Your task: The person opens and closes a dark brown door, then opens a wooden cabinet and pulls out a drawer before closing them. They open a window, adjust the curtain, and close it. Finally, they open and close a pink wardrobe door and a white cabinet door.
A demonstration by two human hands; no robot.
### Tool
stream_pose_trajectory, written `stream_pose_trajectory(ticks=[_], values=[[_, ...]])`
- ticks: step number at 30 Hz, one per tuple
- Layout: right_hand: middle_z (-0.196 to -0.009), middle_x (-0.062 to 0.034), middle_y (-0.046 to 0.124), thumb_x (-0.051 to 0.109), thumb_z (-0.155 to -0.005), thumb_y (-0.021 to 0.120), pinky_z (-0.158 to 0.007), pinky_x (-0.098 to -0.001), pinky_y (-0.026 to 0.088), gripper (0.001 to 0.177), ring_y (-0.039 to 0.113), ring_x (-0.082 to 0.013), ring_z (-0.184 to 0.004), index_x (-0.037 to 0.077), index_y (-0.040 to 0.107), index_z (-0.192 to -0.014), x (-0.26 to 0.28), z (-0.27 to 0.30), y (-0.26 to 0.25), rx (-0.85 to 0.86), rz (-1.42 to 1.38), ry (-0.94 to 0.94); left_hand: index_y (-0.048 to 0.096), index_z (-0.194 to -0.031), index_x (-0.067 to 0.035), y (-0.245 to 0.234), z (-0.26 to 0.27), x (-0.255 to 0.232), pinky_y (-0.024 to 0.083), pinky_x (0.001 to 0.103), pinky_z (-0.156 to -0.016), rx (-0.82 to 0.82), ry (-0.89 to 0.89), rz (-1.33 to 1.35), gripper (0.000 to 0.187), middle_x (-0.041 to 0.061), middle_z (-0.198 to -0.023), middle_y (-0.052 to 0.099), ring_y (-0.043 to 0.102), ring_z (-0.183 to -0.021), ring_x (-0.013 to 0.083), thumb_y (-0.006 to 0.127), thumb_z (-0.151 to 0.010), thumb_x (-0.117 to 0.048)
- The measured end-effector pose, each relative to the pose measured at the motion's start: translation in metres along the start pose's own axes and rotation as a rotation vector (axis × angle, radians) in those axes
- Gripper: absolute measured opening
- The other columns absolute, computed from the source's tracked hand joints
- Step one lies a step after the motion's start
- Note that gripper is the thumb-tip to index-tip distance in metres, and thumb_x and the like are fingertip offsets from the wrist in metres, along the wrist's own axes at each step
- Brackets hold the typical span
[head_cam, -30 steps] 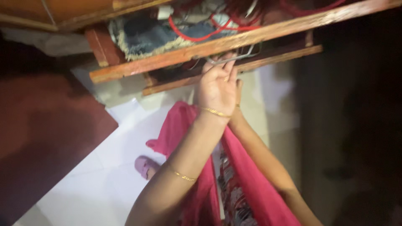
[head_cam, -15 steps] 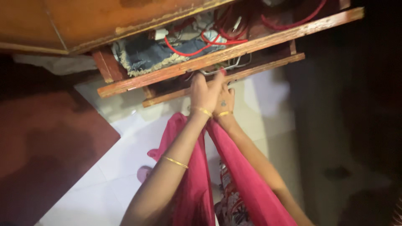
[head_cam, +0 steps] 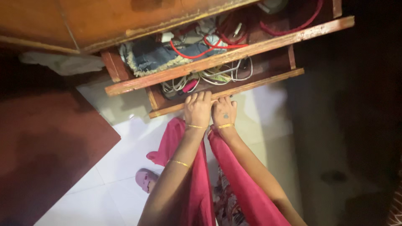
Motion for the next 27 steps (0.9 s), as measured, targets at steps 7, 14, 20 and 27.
stream_pose_trajectory(ticks=[7, 14, 20, 27], values=[[-0.101, -0.0107, 0.07, 0.022, -0.08, 0.063, -0.086, -0.0463, 0.041, 0.017, 0.06, -0.0295, -0.108, 0.011, 0.075, -0.084, -0.023, 0.03, 0.036, 0.142, 0.11, -0.004, 0.066, -0.11, -0.01, 0.012, 0.029, -0.008, 0.049, 0.04, -0.083, 0.039, 0.01, 0.048, 0.027, 0.006, -0.097, 0.068, 0.064, -0.094, 0.0246, 0.067, -0.087, -0.023], [-0.1, -0.0112, 0.075, 0.026, -0.082, 0.061, -0.088, -0.0533, 0.042, 0.027, 0.066, -0.0325, -0.099, 0.014, 0.079, -0.098, -0.045, 0.111, 0.061, 0.209, -0.037, 0.034, 0.065, -0.123, -0.003, 0.032, 0.102, -0.025, 0.049, 0.041, -0.09, 0.143, 0.111, 0.131, 0.037, 0.013, -0.121, 0.071, 0.065, -0.103, 0.0274, 0.064, -0.091, -0.022], [-0.098, -0.0152, 0.075, 0.031, -0.081, 0.063, -0.079, -0.0479, 0.05, 0.026, 0.068, -0.0346, -0.095, 0.012, 0.077, -0.092, -0.007, 0.066, -0.027, 0.393, 0.044, 0.007, 0.062, -0.13, -0.003, 0.003, 0.092, -0.031, 0.045, 0.048, -0.104, 0.193, -0.047, 0.218, 0.039, 0.016, -0.128, 0.067, 0.061, -0.118, 0.0338, 0.063, -0.094, -0.019], [-0.123, -0.0187, 0.064, 0.013, -0.089, 0.077, -0.103, -0.0498, 0.043, 0.038, 0.057, -0.0372, -0.123, -0.001, 0.065, -0.121, 0.093, -0.038, -0.284, -0.356, -0.227, -0.233, 0.053, -0.141, -0.001, -0.147, 0.092, -0.06, 0.033, 0.057, -0.115, 0.156, -0.173, 0.314, 0.056, 0.028, -0.152, 0.044, 0.042, -0.138, 0.0472, 0.068, -0.092, -0.024]])
Point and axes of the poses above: each hand's wrist, its own z-axis away from the middle knuckle, its own y-axis out of the palm, x = y × z, the point moved 6 cm from there along -z, towards the middle knuckle
